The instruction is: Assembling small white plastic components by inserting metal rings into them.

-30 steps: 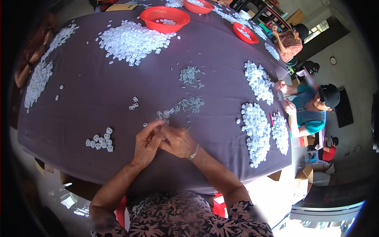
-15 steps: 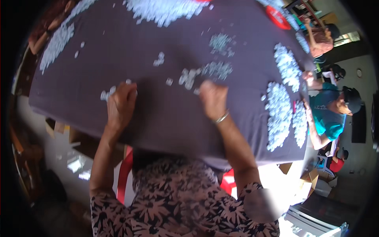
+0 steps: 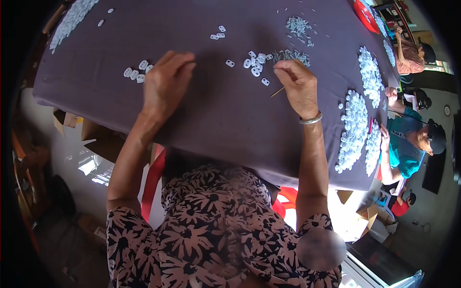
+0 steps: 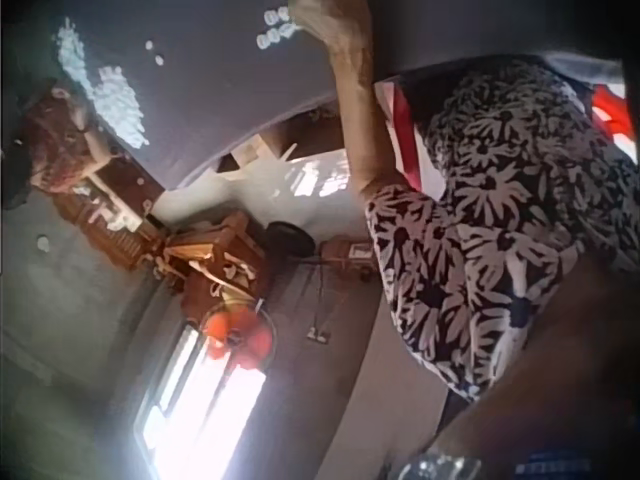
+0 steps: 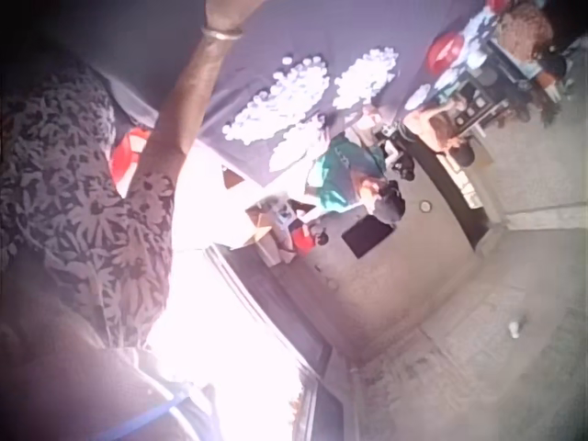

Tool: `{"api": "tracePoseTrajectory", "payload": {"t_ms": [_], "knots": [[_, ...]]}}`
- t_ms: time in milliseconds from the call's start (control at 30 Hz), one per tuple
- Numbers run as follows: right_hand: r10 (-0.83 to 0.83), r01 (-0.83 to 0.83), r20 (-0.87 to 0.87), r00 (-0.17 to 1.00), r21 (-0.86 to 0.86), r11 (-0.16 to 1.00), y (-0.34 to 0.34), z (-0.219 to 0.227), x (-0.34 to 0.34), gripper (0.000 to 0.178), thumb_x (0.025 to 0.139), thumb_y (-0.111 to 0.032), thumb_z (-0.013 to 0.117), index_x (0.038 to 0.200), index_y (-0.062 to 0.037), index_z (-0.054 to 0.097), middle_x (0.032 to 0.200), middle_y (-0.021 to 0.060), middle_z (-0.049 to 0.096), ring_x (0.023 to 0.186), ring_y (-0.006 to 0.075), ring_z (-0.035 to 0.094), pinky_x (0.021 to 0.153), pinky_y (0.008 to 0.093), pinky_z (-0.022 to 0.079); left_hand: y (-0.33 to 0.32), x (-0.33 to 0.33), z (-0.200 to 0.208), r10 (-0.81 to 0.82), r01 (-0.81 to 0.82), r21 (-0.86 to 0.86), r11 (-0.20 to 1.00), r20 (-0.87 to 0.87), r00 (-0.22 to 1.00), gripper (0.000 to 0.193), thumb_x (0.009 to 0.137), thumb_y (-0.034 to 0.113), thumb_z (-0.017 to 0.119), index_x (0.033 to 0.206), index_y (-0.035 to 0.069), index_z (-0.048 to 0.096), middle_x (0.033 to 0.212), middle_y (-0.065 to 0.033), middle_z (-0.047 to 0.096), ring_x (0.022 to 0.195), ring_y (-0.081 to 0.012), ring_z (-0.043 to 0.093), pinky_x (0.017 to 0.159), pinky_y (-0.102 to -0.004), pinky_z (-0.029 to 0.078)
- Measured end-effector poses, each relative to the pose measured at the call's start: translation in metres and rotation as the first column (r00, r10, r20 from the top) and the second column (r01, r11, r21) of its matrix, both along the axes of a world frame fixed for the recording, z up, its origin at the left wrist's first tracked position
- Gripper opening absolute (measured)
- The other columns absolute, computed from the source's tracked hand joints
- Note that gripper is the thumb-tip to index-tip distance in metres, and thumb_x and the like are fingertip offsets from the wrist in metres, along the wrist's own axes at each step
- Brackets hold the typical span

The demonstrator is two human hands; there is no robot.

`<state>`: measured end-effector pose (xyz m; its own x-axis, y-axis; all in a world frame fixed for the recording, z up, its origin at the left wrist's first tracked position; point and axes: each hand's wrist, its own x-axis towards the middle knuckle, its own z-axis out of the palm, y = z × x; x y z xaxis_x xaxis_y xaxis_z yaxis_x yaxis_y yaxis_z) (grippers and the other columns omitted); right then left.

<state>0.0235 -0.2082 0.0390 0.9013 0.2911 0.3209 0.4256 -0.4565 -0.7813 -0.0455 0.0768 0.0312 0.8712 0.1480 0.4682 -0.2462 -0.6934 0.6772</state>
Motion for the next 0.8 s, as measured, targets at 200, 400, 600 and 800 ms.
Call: {"api": "tracePoseTrajectory", "payload": {"t_ms": [200,400,600,800], "knots": [[0.109,-0.067,0.103,0.989,-0.351,0.934,0.034,0.001,0.010,0.013,0.080,0.000,0.066,0.092,-0.0020,0.066,0.079,0.0052,0.062,0.066,0.0136,0.062,0.061,0.0260,0.050,-0.037,0.038,-0.006,-0.229,0.228,-0.042,0.973,-0.002,0.974,0.014,0.083,0.001,0.059,0.096,0.005,0.062,0.087,-0.0114,0.061,0.076,-0.0334,0.062,0.065,-0.0402,0.049],[0.143,-0.026,0.314,0.939,-0.349,0.937,0.046,-0.012,0.032,0.011,0.081,0.000,0.066,0.091,-0.0034,0.066,0.077,0.0043,0.064,0.064,0.0127,0.062,0.061,0.0259,0.050,-0.049,0.073,-0.033,-0.163,0.169,-0.164,0.972,0.049,0.985,0.017,0.084,0.000,0.055,0.098,0.006,0.061,0.090,-0.0113,0.061,0.079,-0.0319,0.062,0.068,-0.0408,0.049],[0.007,-0.002,0.072,0.997,-0.081,0.997,0.024,-0.008,0.012,0.007,0.083,0.002,0.067,0.089,-0.0007,0.067,0.071,-0.0034,0.063,0.064,0.0018,0.054,0.057,0.0190,0.045,-0.042,0.065,-0.037,-0.265,0.264,-0.106,0.959,0.001,0.964,0.016,0.083,0.002,0.058,0.097,0.009,0.063,0.085,-0.0059,0.059,0.074,-0.0252,0.061,0.068,-0.0362,0.050],[0.053,-0.049,0.028,0.998,-0.111,0.993,0.025,-0.004,-0.002,0.007,0.080,0.001,0.069,0.087,-0.0015,0.067,0.074,-0.0014,0.059,0.061,0.0032,0.051,0.055,0.0200,0.043,-0.043,0.066,-0.037,-0.285,0.289,-0.064,0.955,0.055,0.957,0.017,0.083,-0.003,0.059,0.097,0.005,0.064,0.082,-0.0034,0.056,0.068,-0.0167,0.057,0.062,-0.0279,0.047]]}}
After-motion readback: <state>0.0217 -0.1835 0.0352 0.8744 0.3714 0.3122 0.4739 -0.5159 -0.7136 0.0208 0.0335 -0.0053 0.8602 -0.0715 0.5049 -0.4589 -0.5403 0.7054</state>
